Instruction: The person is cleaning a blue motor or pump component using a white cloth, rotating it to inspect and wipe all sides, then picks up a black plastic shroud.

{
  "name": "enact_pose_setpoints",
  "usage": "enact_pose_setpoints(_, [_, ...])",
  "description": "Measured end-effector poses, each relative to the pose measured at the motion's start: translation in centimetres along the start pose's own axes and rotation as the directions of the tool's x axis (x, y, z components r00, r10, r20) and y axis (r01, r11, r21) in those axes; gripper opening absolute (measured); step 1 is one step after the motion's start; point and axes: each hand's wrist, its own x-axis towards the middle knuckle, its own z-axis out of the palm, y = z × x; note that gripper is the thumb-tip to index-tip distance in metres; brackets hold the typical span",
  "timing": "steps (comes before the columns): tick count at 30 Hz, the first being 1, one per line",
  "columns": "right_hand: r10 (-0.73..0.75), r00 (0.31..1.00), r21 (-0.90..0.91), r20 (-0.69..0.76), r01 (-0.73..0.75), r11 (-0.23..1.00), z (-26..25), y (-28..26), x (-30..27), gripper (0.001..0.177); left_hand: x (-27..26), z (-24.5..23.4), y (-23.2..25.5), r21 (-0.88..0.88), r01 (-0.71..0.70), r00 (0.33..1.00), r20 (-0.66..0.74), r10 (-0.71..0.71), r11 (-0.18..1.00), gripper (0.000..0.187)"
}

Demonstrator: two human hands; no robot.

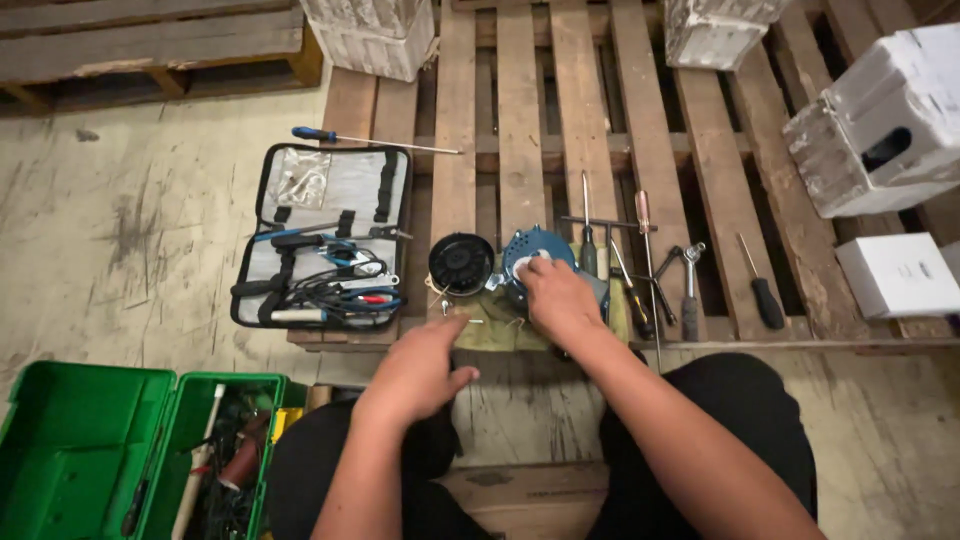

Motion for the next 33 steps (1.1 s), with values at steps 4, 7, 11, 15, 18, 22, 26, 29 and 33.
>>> enact_pose_setpoints(4, [-0.048,0.999,-0.135,0.007,0.049,0.990,0.8,2.1,-0.7,0.016,0.9,-1.4,2.7,0.076,-0.056,0.998,0.041,0.053,0.996,0.070])
enact_pose_setpoints(7, [-0.051,0.970,-0.213,0.237,0.103,0.972,-4.5,4.6,-2.7,0.017,4.0,-1.0,2.4,0.151,-0.112,0.994,0.020,0.110,0.982,0.069])
enact_pose_setpoints(11, [0.306,0.893,0.390,0.329,-0.424,0.817,-10.4,8.3,-4.2,0.028,7.6,-1.2,2.3,0.045,-0.110,0.992,-0.048,0.112,0.993,0.061])
enact_pose_setpoints(15, [0.503,0.854,0.497,0.131,-0.496,0.712,-8.2,11.8,-3.9,0.032,10.1,-1.0,2.6,0.060,-0.071,0.996,-0.045,0.074,0.996,0.082])
enact_pose_setpoints(18, [0.359,0.930,0.534,0.080,-0.344,0.772,-8.0,9.3,-2.5,0.033,11.9,-1.1,3.0,0.147,-0.045,0.997,0.074,0.034,0.988,0.098])
enact_pose_setpoints(22, [0.134,0.991,0.458,-0.002,-0.118,0.881,-4.0,7.5,0.3,0.037,14.6,0.6,2.1,0.098,-0.079,0.994,0.080,0.072,0.992,0.097])
enact_pose_setpoints(26, [0.077,0.997,0.491,0.002,-0.068,0.868,-3.7,6.8,3.1,0.041,14.8,0.7,1.8,0.118,-0.113,0.993,0.029,0.110,0.987,0.086])
enact_pose_setpoints(29, [0.080,0.996,0.481,0.043,-0.091,0.872,-3.5,7.0,4.3,0.043,13.0,-1.3,2.8,0.058,-0.091,0.995,0.041,0.089,0.994,0.081])
enact_pose_setpoints(33, [0.238,0.910,0.199,0.341,-0.317,0.927,-4.9,7.3,2.8,0.028,13.1,-0.9,2.2,0.070,-0.097,0.995,-0.003,0.098,0.993,0.075])
